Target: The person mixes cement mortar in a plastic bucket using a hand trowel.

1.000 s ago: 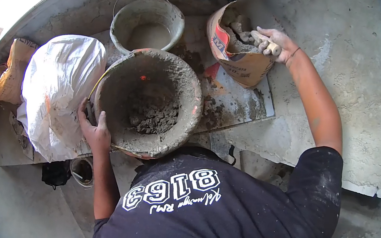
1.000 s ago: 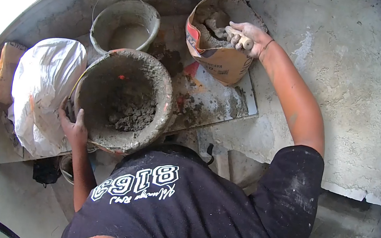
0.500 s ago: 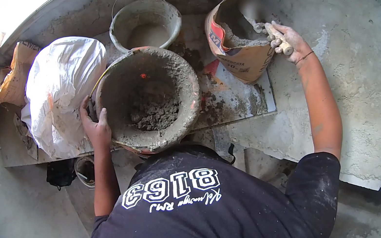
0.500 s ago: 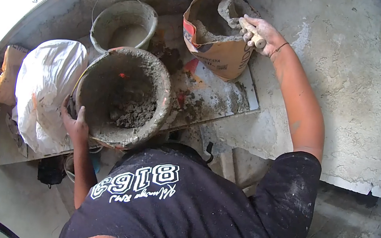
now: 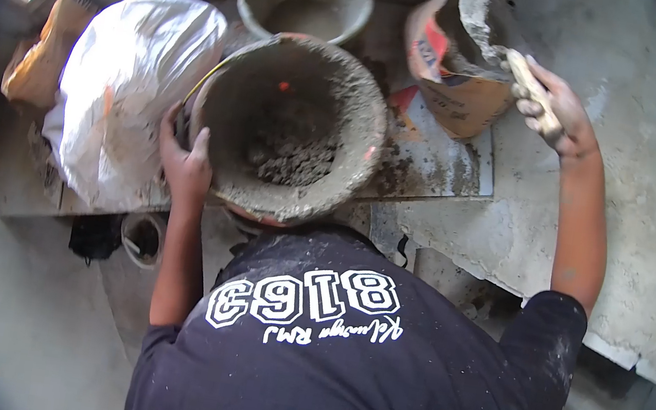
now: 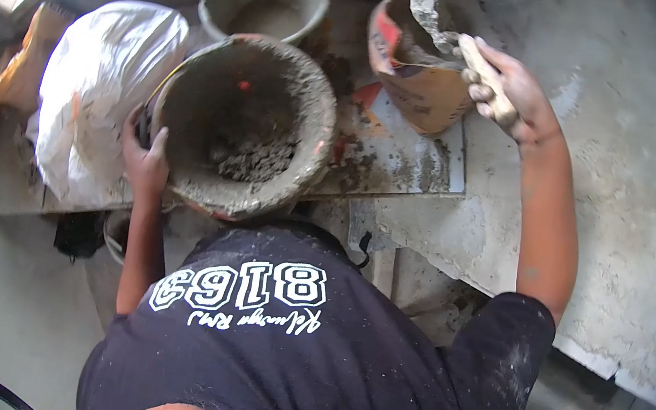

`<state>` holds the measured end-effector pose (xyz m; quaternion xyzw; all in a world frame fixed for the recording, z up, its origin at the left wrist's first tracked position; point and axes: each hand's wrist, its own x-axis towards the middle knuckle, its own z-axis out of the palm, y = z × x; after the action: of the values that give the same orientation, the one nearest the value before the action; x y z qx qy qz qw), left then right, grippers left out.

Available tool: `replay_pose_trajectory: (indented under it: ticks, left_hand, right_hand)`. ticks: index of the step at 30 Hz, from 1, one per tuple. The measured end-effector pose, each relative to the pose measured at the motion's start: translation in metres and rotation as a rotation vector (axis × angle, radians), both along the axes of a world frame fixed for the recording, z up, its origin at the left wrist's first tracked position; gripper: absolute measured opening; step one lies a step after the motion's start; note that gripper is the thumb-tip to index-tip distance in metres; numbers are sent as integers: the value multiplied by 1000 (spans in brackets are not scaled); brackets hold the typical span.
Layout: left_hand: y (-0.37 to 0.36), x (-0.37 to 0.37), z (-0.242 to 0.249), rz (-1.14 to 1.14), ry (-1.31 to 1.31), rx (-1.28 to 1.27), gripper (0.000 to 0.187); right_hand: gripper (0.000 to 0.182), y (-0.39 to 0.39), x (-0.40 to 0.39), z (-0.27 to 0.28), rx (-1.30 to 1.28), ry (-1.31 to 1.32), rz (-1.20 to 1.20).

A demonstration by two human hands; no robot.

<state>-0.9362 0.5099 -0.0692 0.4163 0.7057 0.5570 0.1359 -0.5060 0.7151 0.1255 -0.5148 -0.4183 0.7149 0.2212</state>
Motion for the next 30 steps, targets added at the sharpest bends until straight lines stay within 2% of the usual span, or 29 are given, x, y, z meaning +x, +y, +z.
replay_pose_trajectory:
  ticks: [7, 11, 14, 22, 27, 29, 30]
  left_hand:
    - [1, -9, -8, 4, 51, 18, 49]
    - [0, -8, -8, -5, 53, 28, 49]
    - [0, -8, -7, -7, 62, 23, 49]
    - [1, -9, -7, 3, 84, 36, 47]
    - [0, -9, -7, -14, 71, 45, 46]
    - [-1, -9, -8, -15, 83, 44, 46]
    - [-1, -10, -9, -18, 94, 46, 45]
  right_hand:
    - [41, -77, -66, -3, -56, -90, 83]
    - [40, -95, -94, -21, -123, -169, 293]
    - [42, -108, -120, -38, 67, -363, 575]
    - [35, -107, -155, -58, 142, -423, 617]
    - [35, -107, -148, -66, 266, -489, 573]
    - [30, -93, -143, -53, 200, -513, 700]
    - [30, -99, -143, -53, 227, -566, 653]
